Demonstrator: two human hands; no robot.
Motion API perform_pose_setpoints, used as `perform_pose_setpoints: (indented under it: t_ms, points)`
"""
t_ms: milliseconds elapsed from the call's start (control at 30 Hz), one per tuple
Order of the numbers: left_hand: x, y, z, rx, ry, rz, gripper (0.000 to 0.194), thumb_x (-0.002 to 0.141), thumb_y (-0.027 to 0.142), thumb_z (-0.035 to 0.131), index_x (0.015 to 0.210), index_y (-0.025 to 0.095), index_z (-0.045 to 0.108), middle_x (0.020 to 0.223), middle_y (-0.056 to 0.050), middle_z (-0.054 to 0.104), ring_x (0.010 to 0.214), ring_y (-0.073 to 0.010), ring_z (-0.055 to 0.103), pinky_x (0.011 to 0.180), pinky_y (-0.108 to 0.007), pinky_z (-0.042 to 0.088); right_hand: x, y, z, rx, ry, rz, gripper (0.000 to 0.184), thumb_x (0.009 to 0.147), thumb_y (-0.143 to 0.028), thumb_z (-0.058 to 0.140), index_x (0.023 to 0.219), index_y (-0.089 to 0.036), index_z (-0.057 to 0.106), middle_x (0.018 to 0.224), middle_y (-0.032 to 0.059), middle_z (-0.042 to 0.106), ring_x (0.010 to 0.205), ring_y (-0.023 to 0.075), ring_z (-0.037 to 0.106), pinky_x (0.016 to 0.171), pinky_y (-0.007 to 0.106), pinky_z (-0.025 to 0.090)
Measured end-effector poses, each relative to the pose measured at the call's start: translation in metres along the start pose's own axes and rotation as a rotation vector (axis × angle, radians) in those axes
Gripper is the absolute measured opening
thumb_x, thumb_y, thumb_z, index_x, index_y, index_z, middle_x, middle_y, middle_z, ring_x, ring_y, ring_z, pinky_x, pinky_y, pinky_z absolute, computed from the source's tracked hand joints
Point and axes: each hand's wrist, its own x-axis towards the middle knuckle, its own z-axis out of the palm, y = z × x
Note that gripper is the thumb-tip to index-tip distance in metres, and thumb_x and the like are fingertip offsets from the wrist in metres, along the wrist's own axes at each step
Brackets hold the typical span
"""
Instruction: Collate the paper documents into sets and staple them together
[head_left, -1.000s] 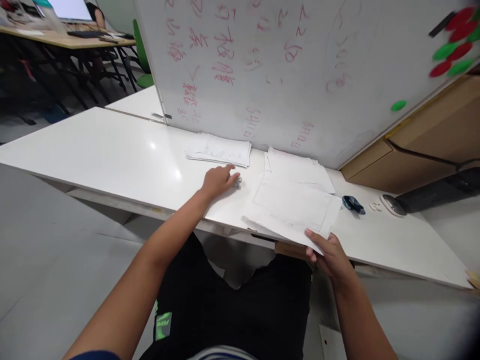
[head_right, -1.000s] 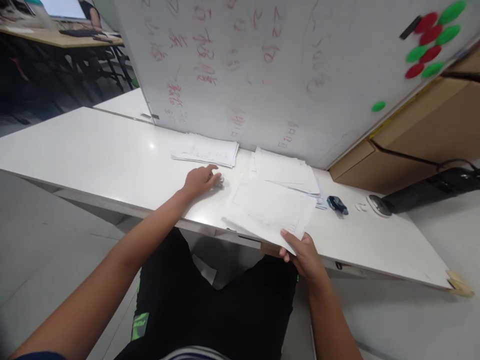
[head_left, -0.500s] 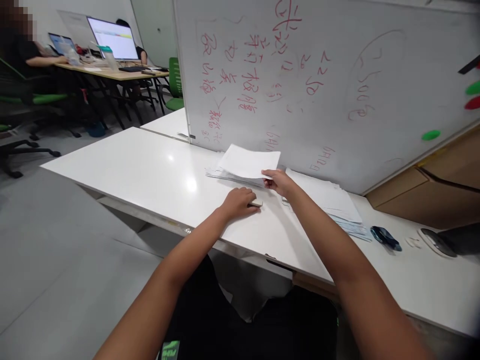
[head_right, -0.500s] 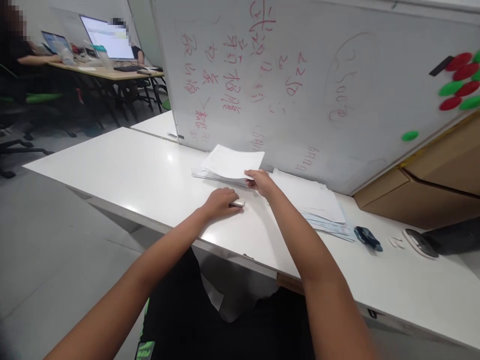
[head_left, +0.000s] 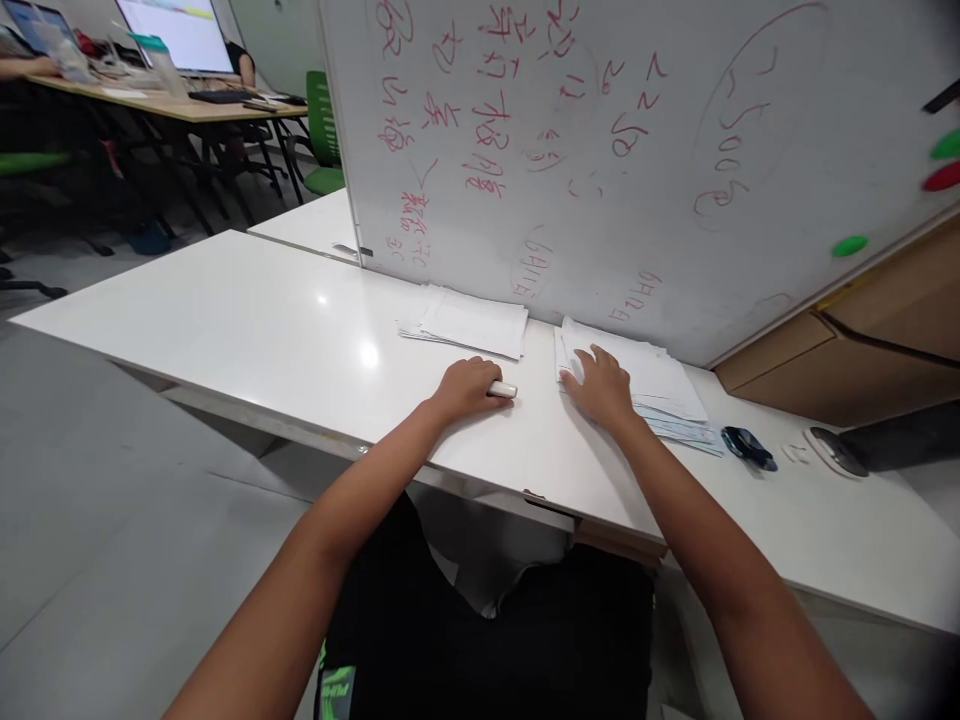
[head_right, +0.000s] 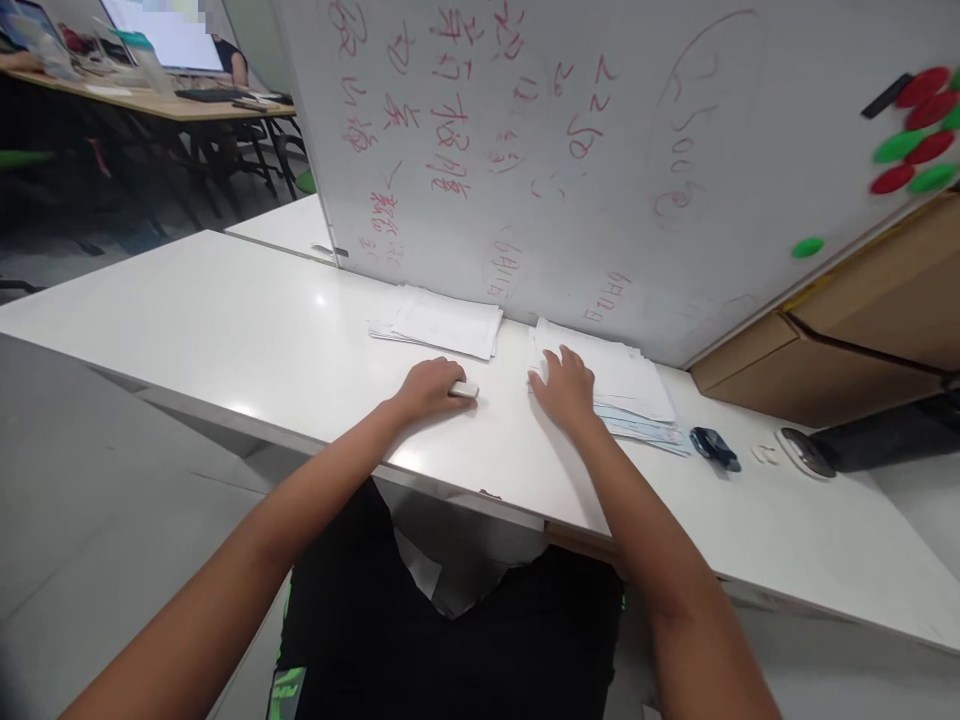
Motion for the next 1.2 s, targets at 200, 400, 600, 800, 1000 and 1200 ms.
perform_pose_setpoints:
  t_ms: [200,400,600,800,1000,1200]
  points:
    - [-0.002,0.003,0.001,0.084,0.041,-0.002,0.035,0.083,0.054,0.060,0.091,0.020,0.061,0.092,-0.005,0.065,0.086,-0.0216,0.057,0.066,-0.031,0.035,-0.031,0.042,0.025,0.060,-0.024,0.080,0.072,0.089,-0.064,0.038,0.145,-0.018,0.038,0.155,0.0171,0.029,0.142,0.0342,0.025,0.110,0.058,0.019]
    - [-0.002,0.011,0.002,0.184,0.078,0.032,0.045,0.090,0.053,0.050,0.124,0.025,0.057,0.118,-0.009,0.062,0.104,-0.0265,0.056,0.082,-0.037,0.040,-0.035,0.033,0.035,0.108,0.203,0.066,0.054,0.091,-0.049,0.044,0.135,-0.018,0.053,0.146,0.0160,0.045,0.135,0.0316,0.038,0.106,0.050,0.028]
    - [0.000,0.010,0.004,0.185,0.043,0.000,0.045,0.096,0.051,0.039,0.131,0.028,0.055,0.120,-0.006,0.066,0.107,-0.0247,0.059,0.086,-0.037,0.043,-0.037,0.034,0.032,0.222,0.248,0.104,0.045,0.095,-0.044,0.038,0.126,-0.022,0.061,0.141,0.0122,0.052,0.133,0.0293,0.042,0.106,0.050,0.028]
    - [0.002,0.009,0.008,0.156,0.032,0.036,0.043,0.096,0.052,0.041,0.126,0.028,0.059,0.124,-0.003,0.066,0.113,-0.0240,0.060,0.086,-0.035,0.046,-0.036,0.036,0.033,0.326,0.259,0.122,0.045,0.097,-0.036,0.030,0.121,-0.018,0.064,0.138,0.0119,0.055,0.132,0.0281,0.044,0.109,0.053,0.024]
    - [0.000,0.010,0.008,0.234,0.082,-0.007,0.046,0.095,0.054,0.041,0.129,0.026,0.057,0.116,-0.005,0.069,0.103,-0.0247,0.064,0.081,-0.036,0.045,-0.036,0.036,0.031,0.426,0.298,0.129,0.042,0.096,-0.034,0.033,0.122,-0.019,0.062,0.136,0.0116,0.057,0.131,0.0271,0.045,0.111,0.054,0.023]
    - [0.000,0.009,0.009,0.282,0.155,-0.006,0.045,0.095,0.052,0.041,0.124,0.024,0.060,0.109,-0.008,0.071,0.103,-0.0263,0.062,0.089,-0.040,0.041,-0.037,0.038,0.024,0.634,0.388,0.167,0.038,0.092,-0.030,0.038,0.118,-0.021,0.064,0.132,0.0083,0.061,0.127,0.0222,0.050,0.112,0.049,0.024]
